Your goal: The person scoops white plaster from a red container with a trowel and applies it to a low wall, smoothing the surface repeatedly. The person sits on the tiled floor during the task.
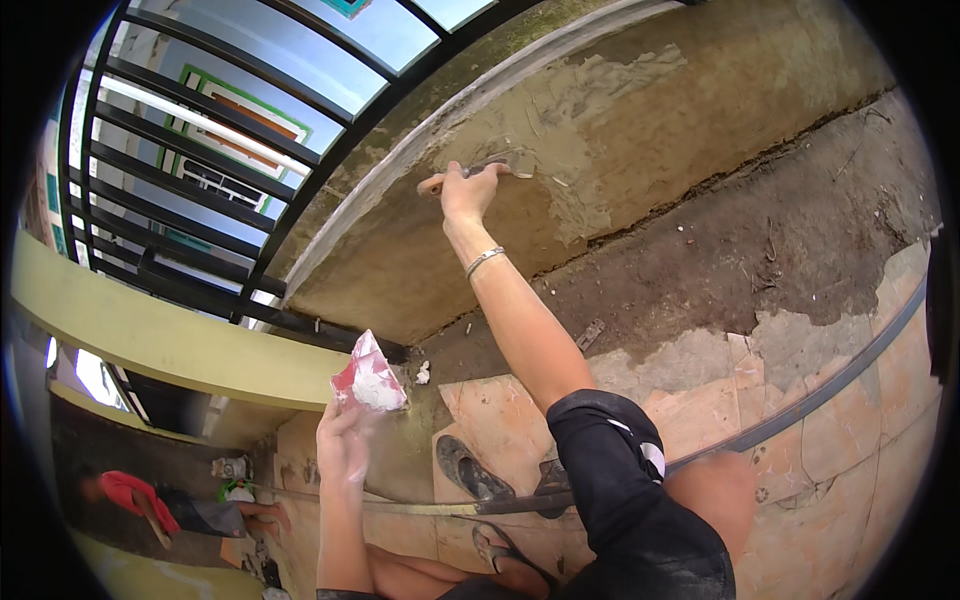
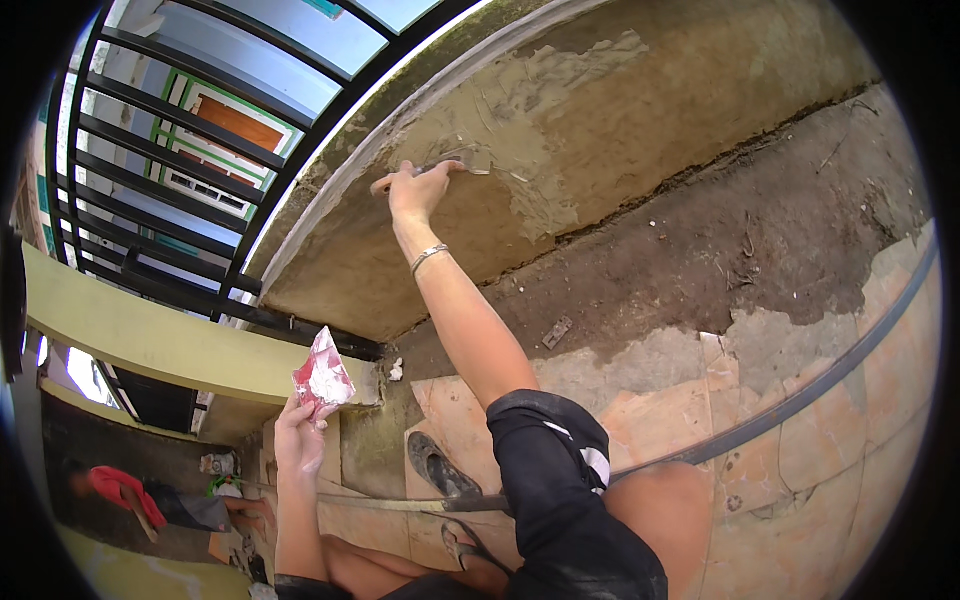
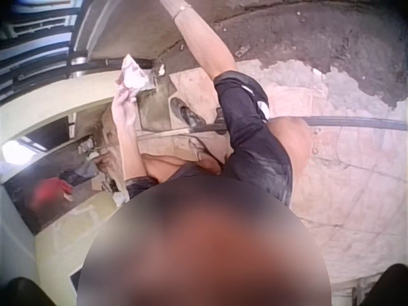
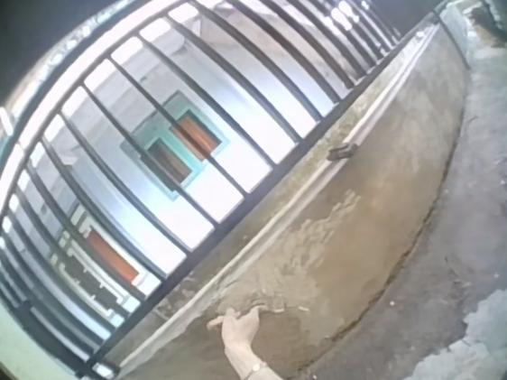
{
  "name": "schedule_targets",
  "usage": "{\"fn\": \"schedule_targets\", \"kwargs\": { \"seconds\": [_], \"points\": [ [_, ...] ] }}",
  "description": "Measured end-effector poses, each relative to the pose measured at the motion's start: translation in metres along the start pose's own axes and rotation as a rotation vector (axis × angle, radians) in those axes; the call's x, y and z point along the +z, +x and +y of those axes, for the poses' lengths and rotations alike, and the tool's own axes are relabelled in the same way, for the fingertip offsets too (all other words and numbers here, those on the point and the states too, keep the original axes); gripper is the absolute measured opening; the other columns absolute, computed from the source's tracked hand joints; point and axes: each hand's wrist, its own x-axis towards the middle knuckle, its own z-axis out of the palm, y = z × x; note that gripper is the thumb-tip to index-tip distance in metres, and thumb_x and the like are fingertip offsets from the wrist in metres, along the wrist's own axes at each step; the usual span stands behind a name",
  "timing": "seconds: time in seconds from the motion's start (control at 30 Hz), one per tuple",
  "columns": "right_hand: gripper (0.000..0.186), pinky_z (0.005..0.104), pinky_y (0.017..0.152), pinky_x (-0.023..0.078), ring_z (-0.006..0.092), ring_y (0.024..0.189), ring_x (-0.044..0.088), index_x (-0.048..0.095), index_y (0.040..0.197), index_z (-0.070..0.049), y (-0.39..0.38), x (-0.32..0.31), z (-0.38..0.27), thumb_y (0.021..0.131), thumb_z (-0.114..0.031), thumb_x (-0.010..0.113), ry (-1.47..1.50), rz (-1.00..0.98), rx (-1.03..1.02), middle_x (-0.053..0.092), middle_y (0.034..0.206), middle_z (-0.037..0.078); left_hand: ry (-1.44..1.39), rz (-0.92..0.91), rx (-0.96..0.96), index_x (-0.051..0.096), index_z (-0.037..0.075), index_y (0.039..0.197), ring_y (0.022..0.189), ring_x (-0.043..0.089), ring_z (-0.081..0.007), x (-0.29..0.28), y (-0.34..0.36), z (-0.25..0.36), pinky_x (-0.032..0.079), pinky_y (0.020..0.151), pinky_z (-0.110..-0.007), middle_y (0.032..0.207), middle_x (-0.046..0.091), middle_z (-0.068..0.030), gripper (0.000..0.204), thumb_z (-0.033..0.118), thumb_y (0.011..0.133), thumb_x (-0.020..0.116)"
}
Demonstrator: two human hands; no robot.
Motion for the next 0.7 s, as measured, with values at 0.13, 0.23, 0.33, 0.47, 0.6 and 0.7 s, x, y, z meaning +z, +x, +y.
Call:
{"fn": "schedule_targets", "kwargs": {
  "seconds": [0.13, 0.23, 0.33, 0.47, 0.6, 0.7],
  "points": [
    [0.088, 0.035, 0.081, 0.056, 0.0273, 0.087, 0.073, 0.003, 0.159, 0.015, -0.022, 0.007, 0.011, 0.096, 0.0, 0.063, -0.04, -0.138, -0.037, 0.059, 0.119, 0.024, -0.023, -0.051, -0.002, 0.043, -0.005, 0.148, 0.095, 0.071, -0.0196, 0.008, -0.004, 0.0, 0.056, 0.063, -0.023, 0.131, 0.064, -0.0159, 0.056, -0.005, 0.093, 0.05],
    [0.083, 0.0336, 0.062, 0.058, 0.0223, 0.073, 0.072, 0.008, 0.161, 0.01, -0.028, -0.014, 0.018, 0.098, 0.004, 0.062, 0.156, -0.021, -0.047, 0.061, 0.105, 0.016, -0.01, -0.024, -0.003, 0.043, -0.005, 0.148, 0.095, 0.072, -0.0195, 0.01, -0.005, -0.002, 0.057, 0.062, -0.022, 0.13, 0.065, -0.0158, 0.056, -0.005, 0.093, 0.05],
    [0.077, 0.0424, 0.069, 0.066, 0.0269, 0.078, 0.074, 0.011, 0.157, 0.01, -0.003, -0.039, 0.005, 0.099, 0.002, 0.062, 0.269, 0.072, 0.058, 0.062, 0.103, 0.014, 0.007, -0.019, -0.015, 0.043, -0.005, 0.148, 0.096, 0.072, -0.0196, 0.003, -0.008, -0.002, 0.058, 0.062, -0.022, 0.13, 0.065, -0.0158, 0.055, -0.005, 0.093, 0.049],
    [0.074, 0.043, 0.07, 0.067, 0.027, 0.078, 0.074, 0.012, 0.154, 0.014, 0.001, -0.067, -0.004, 0.1, -0.001, 0.062, 0.13, -0.198, 0.107, 0.065, 0.1, 0.015, -0.001, -0.015, -0.013, 0.044, -0.005, 0.146, 0.096, 0.072, -0.0197, -0.009, -0.008, -0.006, 0.059, 0.063, -0.021, 0.13, 0.065, -0.0158, 0.053, -0.005, 0.093, 0.049],
    [0.068, 0.0386, 0.066, 0.065, 0.0279, 0.08, 0.075, 0.019, 0.151, 0.015, -0.01, -0.082, 0.004, 0.101, -0.002, 0.062, 0.091, -0.202, 0.127, 0.066, 0.093, 0.015, 0.005, -0.014, -0.016, 0.045, -0.005, 0.145, 0.097, 0.072, -0.02, -0.016, -0.002, -0.006, 0.059, 0.063, -0.022, 0.13, 0.065, -0.016, 0.051, -0.004, 0.094, 0.049],
    [0.065, 0.0382, 0.066, 0.066, 0.0269, 0.08, 0.075, 0.021, 0.15, 0.014, 0.008, -0.064, 0.01, 0.101, -0.001, 0.061, 0.152, -0.036, -0.132, 0.066, 0.092, 0.013, -0.002, -0.014, -0.008, 0.045, -0.005, 0.145, 0.098, 0.072, -0.0203, -0.018, -0.004, -0.004, 0.058, 0.062, -0.021, 0.13, 0.065, -0.0159, 0.05, -0.004, 0.094, 0.049]
  ]
}}
